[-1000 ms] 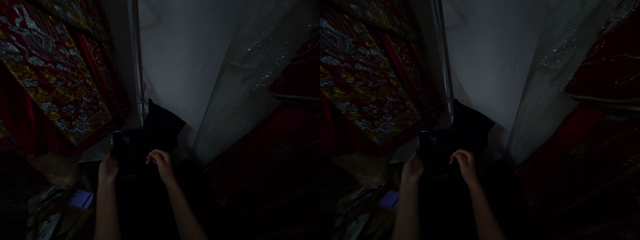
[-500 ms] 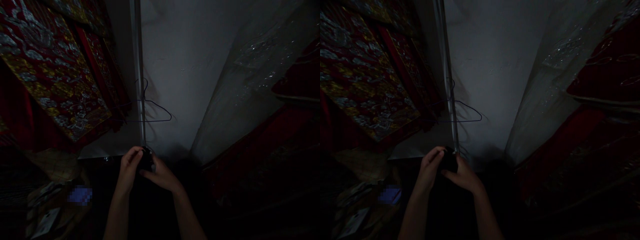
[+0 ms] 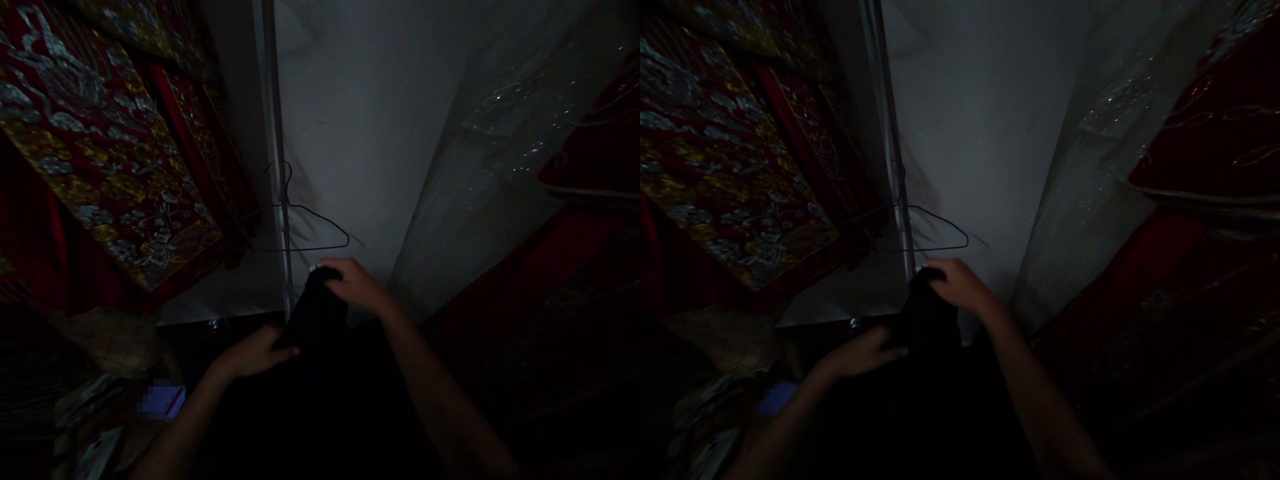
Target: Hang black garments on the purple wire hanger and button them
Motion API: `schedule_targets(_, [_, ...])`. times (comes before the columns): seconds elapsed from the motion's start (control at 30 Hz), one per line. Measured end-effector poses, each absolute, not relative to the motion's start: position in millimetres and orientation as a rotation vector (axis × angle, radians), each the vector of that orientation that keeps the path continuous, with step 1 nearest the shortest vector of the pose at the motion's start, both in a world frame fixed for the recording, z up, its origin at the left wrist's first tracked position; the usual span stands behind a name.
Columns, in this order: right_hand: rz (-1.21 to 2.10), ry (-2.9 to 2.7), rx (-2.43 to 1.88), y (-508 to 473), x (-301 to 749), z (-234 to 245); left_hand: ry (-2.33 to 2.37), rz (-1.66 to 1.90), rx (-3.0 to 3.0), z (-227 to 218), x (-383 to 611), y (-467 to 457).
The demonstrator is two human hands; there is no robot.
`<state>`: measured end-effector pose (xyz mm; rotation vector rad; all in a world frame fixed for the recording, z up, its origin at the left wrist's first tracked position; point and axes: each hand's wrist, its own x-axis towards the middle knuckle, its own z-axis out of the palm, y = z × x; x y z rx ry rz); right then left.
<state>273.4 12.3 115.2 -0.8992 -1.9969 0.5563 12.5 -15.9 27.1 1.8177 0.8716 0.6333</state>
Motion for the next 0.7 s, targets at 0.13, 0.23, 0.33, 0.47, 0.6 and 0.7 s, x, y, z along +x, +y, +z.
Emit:
schedule_targets(0.13, [0.409,-1.86,-0.917,67.3,268.9,116.4,0.915,0.834,1.825,39.5,-7.6,-16.6])
schedule_targets(0.23, [0.456,-1.764,-0.963,100.7,244.1,97.3,0.961,0.856,1.904,59.2,-11.7,-16.9])
schedule_targets(0.33, [0.57,-1.713,-1.054,126.4,223.3,75.9,0.986,0.818,2.029,73.9,-13.6,-16.4])
schedule_targets(0.47, [0.721,-1.734,-1.098,145.1,218.4,60.4,0.999,0.862,1.918,76.7,-29.3,-11.9])
schedule_targets(0.6, [0.668,-1.733,-1.071,140.7,236.4,60.4,1.125,1.084,1.627,72.2,-60.3,-1.1])
schedule_targets(0.7, [0.627,-1.751,-1.065,124.1,259.6,64.3,1.261,0.964,1.689,76.1,-80.2,10.5])
